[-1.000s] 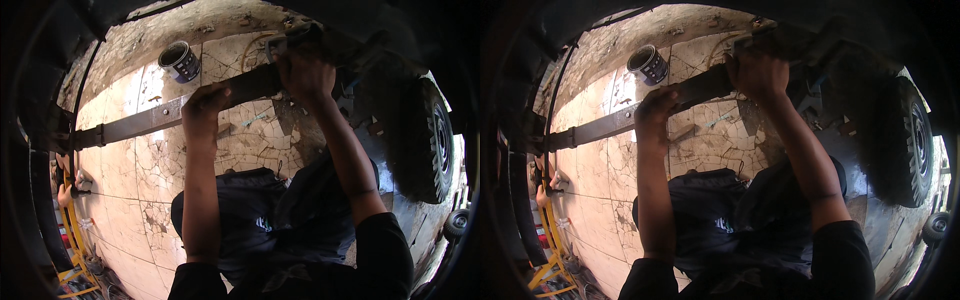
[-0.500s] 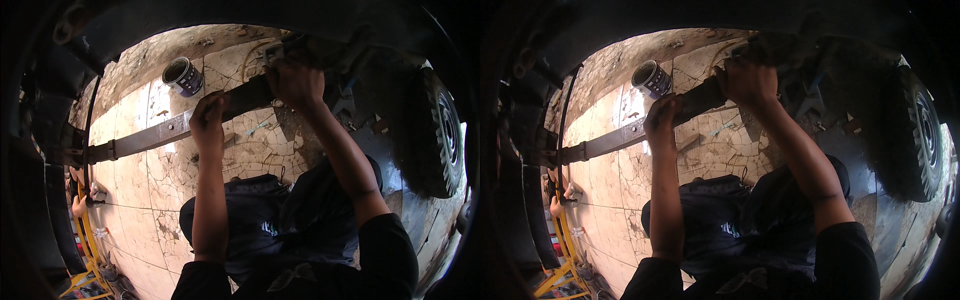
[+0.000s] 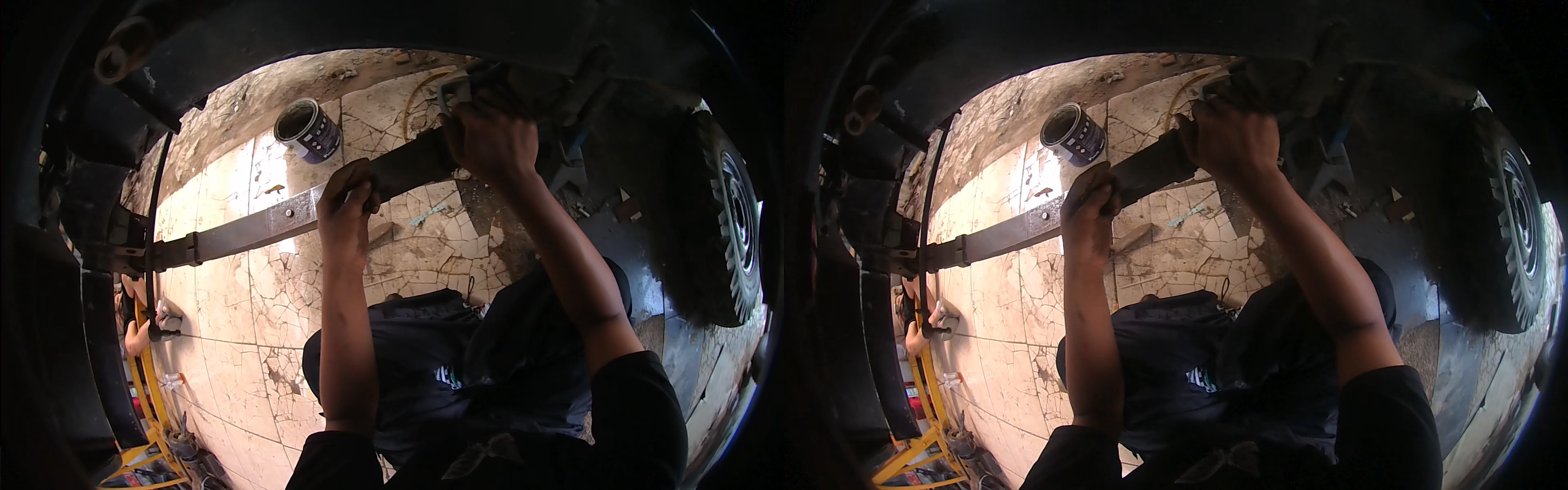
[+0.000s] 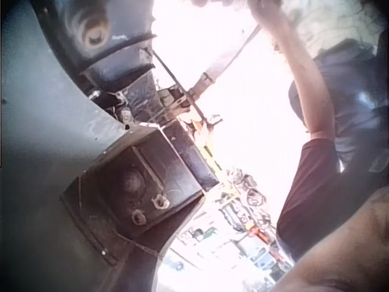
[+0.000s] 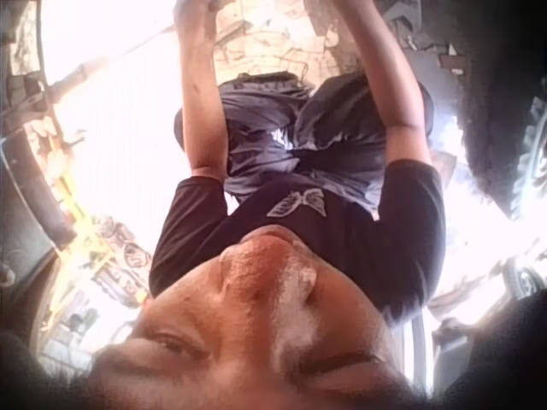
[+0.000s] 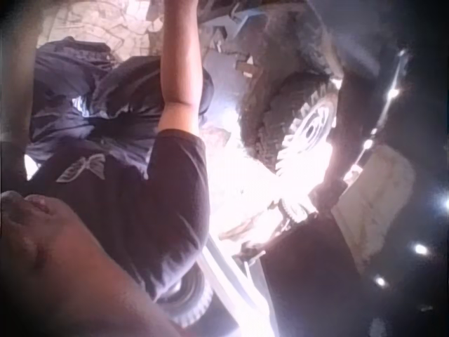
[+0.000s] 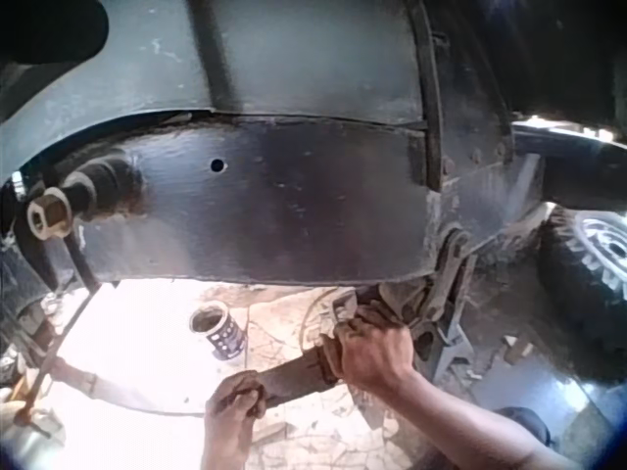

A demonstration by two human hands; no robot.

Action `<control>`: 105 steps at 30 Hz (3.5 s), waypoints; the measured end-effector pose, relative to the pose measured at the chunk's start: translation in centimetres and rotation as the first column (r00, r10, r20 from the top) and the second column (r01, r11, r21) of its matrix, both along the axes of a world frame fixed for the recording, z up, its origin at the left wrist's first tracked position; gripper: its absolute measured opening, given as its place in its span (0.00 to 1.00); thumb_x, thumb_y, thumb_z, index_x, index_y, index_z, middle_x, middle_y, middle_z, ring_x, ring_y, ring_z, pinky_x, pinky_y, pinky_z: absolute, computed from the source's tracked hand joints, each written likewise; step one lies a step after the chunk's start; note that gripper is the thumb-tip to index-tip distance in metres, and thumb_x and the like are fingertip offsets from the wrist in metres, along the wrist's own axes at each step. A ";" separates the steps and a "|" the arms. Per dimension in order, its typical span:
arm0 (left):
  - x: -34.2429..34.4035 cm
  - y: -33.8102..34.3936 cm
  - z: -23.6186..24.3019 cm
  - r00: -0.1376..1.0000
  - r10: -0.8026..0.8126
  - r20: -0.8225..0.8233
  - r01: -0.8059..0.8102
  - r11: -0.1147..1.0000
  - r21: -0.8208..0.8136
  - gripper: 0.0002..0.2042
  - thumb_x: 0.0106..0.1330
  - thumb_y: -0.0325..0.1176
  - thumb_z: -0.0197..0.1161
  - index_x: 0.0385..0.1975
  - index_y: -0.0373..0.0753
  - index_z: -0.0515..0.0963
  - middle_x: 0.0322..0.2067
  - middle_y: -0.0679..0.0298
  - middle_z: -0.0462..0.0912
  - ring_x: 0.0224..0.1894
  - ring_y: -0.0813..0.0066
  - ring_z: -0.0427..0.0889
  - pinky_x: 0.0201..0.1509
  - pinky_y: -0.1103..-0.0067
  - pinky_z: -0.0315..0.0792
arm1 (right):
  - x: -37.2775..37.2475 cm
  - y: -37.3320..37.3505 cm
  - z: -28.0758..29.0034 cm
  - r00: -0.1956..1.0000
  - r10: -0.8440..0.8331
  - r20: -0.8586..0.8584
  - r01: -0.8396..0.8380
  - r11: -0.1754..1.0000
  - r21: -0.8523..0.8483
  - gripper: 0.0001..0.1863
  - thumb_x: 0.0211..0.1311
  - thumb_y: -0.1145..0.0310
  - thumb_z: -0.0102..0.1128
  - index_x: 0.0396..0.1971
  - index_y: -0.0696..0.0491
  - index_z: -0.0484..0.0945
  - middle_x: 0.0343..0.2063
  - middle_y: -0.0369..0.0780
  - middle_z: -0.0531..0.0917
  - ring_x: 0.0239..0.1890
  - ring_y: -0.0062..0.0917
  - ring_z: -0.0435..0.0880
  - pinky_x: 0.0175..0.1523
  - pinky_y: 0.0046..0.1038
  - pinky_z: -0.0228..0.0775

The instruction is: The person sits on the floor under a raised vehicle and repeatedly handles a metal leaf spring, inserting and adjusting small metal clips or fasteners along its length. The person uses both hands to position and secure the components on the spring.

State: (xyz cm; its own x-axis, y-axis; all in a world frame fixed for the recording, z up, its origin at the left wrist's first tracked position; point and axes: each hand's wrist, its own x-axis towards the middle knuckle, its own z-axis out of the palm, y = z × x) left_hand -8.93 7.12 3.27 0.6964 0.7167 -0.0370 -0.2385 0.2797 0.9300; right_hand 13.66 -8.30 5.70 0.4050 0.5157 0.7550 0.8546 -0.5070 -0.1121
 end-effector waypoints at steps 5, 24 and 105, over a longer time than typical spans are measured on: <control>0.4 -1.2 1.4 0.999 0.035 0.031 -0.032 0.995 -0.100 0.18 0.73 0.20 0.69 0.62 0.24 0.83 0.51 0.52 0.89 0.51 0.67 0.86 0.53 0.74 0.79 | 0.1 0.0 0.2 0.999 0.017 0.041 -0.017 1.000 0.018 0.13 0.66 0.51 0.74 0.32 0.44 0.92 0.33 0.35 0.88 0.37 0.30 0.91 0.38 0.38 0.85; 6.4 -4.8 -0.1 0.905 0.426 -0.022 -0.213 0.495 0.842 0.10 0.70 0.32 0.79 0.48 0.37 0.93 0.40 0.57 0.95 0.42 0.66 0.95 0.49 0.74 0.84 | 0.1 0.1 0.2 1.000 0.020 -0.001 -0.020 1.000 -0.006 0.14 0.69 0.52 0.71 0.32 0.46 0.92 0.32 0.37 0.87 0.37 0.33 0.90 0.39 0.40 0.83; 7.0 -5.3 -0.9 0.897 0.442 -0.020 -0.101 0.250 0.963 0.09 0.63 0.20 0.71 0.43 0.34 0.85 0.41 0.49 0.88 0.44 0.42 0.89 0.48 0.57 0.81 | -0.4 0.0 0.5 0.999 0.034 -0.014 -0.033 0.997 0.063 0.16 0.68 0.51 0.72 0.29 0.48 0.91 0.31 0.41 0.88 0.36 0.35 0.91 0.39 0.41 0.83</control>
State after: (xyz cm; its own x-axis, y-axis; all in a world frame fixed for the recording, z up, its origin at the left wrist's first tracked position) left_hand -1.97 1.80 2.33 0.5361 0.5184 0.6662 0.1578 -0.8369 0.5242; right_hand 13.30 -8.27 6.20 0.3999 0.4807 0.7804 0.8691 -0.4693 -0.1563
